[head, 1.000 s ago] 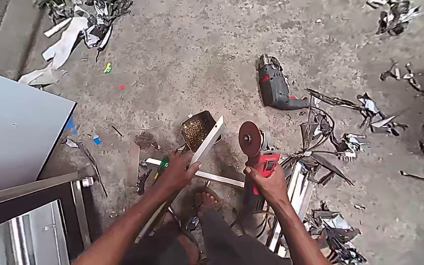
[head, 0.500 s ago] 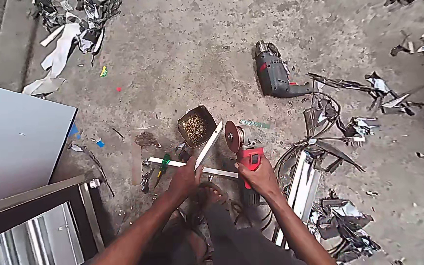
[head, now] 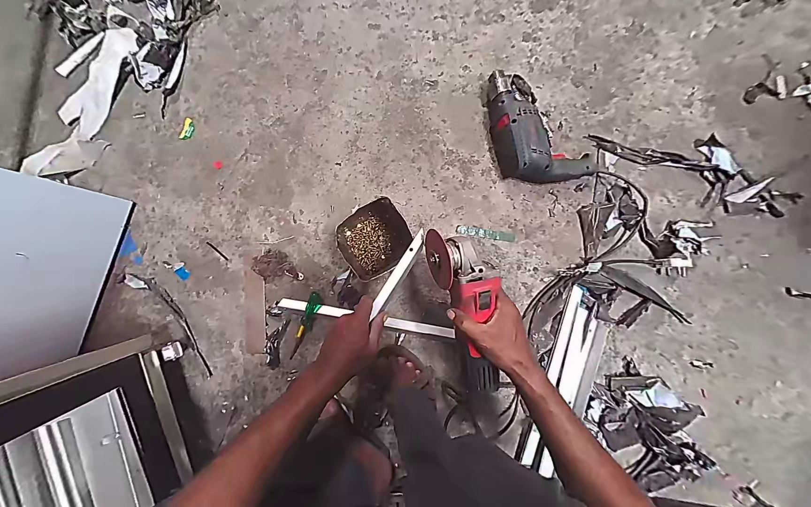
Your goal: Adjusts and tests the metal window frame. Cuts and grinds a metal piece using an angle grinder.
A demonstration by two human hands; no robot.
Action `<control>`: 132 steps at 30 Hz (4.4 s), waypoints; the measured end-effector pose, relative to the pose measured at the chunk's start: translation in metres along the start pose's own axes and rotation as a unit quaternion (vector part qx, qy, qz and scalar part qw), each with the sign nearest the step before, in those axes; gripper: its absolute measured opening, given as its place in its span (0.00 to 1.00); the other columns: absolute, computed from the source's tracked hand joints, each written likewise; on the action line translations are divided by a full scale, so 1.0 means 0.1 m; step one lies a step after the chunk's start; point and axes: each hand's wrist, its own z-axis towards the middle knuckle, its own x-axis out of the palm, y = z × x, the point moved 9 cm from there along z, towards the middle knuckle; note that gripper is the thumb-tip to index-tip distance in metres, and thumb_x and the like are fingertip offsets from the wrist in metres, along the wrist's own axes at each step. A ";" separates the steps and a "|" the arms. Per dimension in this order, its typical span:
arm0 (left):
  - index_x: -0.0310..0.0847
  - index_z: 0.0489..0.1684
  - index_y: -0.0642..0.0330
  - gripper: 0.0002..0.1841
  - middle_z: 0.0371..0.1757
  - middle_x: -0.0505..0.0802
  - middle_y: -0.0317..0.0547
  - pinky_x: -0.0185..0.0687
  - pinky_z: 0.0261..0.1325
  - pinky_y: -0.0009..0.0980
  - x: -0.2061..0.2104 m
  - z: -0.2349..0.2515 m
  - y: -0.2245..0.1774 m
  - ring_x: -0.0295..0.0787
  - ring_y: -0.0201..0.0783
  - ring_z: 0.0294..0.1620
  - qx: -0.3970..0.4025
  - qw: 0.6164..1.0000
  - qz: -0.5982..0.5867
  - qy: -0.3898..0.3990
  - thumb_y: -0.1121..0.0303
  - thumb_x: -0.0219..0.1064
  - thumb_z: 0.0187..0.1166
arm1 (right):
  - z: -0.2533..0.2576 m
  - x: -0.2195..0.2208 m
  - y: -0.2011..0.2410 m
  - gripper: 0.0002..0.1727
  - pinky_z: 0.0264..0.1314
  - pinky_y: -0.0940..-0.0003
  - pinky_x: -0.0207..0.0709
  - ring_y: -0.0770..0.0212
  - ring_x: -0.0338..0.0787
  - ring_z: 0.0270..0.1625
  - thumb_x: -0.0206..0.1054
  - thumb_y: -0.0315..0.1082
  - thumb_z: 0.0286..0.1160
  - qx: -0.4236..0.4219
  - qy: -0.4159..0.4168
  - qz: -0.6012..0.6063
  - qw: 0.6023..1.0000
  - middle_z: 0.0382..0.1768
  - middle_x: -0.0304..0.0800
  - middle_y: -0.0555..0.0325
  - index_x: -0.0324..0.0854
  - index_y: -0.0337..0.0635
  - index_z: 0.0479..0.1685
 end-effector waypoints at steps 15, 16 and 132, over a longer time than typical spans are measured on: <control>0.78 0.60 0.62 0.24 0.27 0.89 0.49 0.88 0.36 0.49 -0.01 0.01 0.00 0.92 0.50 0.30 0.010 1.000 -0.015 -0.008 0.49 0.52 0.90 | 0.02 0.00 0.01 0.40 0.50 0.71 0.89 0.75 0.93 0.44 0.82 0.55 0.50 -0.006 0.003 0.008 1.000 0.43 0.93 0.66 0.77 0.43 0.65; 0.78 0.60 0.62 0.24 0.27 0.89 0.49 0.88 0.36 0.49 0.00 0.01 0.00 0.92 0.50 0.30 0.010 1.000 -0.016 -0.006 0.49 0.52 0.90 | 0.02 0.00 0.01 0.40 0.50 0.72 0.89 0.76 0.92 0.45 0.82 0.55 0.50 -0.004 0.004 0.008 1.000 0.44 0.93 0.66 0.77 0.42 0.65; 0.78 0.39 0.50 0.22 0.10 0.63 0.27 0.49 0.10 0.19 0.02 0.06 -0.09 0.52 0.23 0.05 -0.039 0.788 -0.541 0.291 0.45 0.47 0.90 | -0.06 -0.07 0.26 0.45 0.53 0.69 0.89 0.70 0.92 0.50 0.84 0.51 0.52 -0.060 -0.065 0.060 0.994 0.51 0.91 0.60 0.69 0.41 0.72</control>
